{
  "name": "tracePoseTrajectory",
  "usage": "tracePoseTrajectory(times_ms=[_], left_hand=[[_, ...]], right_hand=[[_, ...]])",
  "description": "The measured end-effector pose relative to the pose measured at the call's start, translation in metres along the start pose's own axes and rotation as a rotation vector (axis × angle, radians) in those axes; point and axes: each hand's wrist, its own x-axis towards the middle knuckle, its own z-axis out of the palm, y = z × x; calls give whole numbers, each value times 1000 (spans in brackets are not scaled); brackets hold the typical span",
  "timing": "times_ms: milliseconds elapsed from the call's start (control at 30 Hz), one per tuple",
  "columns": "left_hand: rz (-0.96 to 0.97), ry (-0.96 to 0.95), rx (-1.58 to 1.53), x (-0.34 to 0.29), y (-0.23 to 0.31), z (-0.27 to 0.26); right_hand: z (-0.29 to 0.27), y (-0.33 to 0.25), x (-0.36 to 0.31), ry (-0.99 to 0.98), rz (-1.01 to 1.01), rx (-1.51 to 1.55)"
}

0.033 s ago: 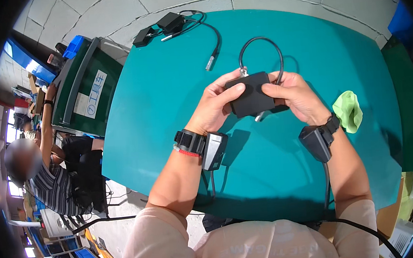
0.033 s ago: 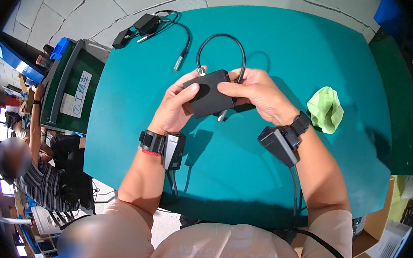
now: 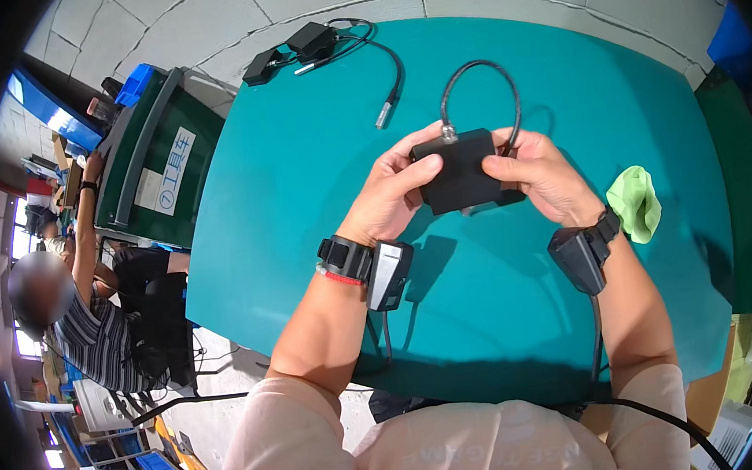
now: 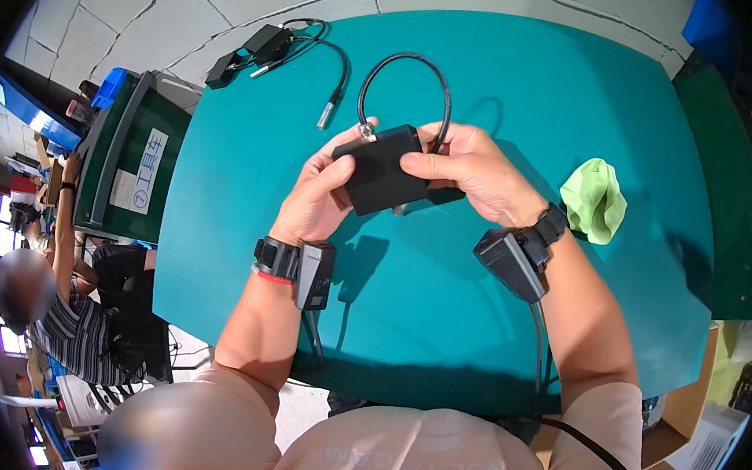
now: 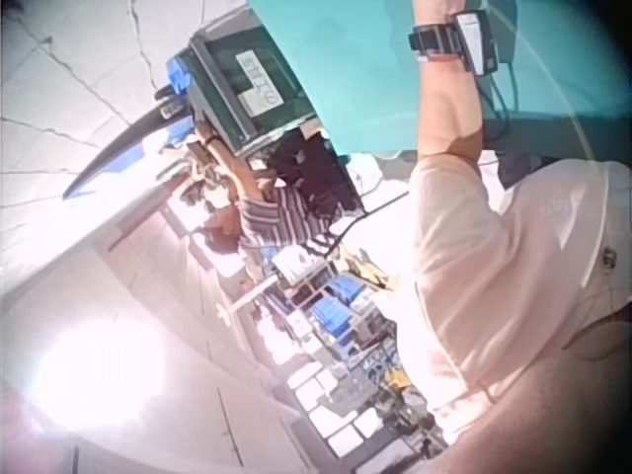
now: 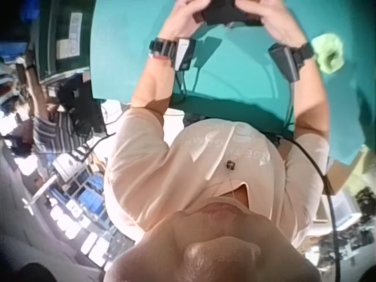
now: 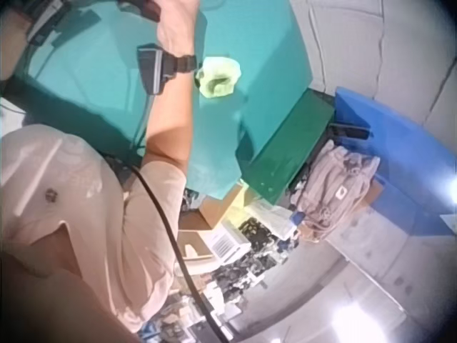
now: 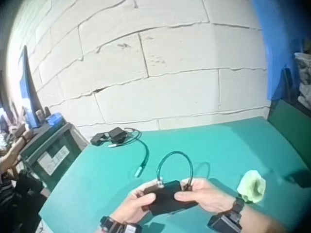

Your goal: Inspecting a small electronic box, checking its ports, and wiping it with a cloth.

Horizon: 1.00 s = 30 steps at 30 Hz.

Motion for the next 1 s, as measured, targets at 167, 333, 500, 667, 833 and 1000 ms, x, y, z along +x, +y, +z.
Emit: tracePoseTrajectory(times_ms=[167, 333, 500, 667, 833, 1000], left_hand=[[26, -241, -61, -2, -3, -13], [10, -238, -160, -1, -3, -13], [-82, -78, -239, -2, 1, -6], [-5, -185, -172, -1, -2, -4], [-3, -207, -121, -2, -2, -5], [0, -35, -195, 1, 0, -1]], right_hand=[[-2, 4, -2, -156, -93, 124], [-2, 6, -2, -151, -116, 126], [-7, 6, 1, -117, -12, 199], [-13, 6, 0, -60, 63, 416], [-13, 7, 1, -126, 40, 433], [-4, 7, 2, 26, -9, 353]])
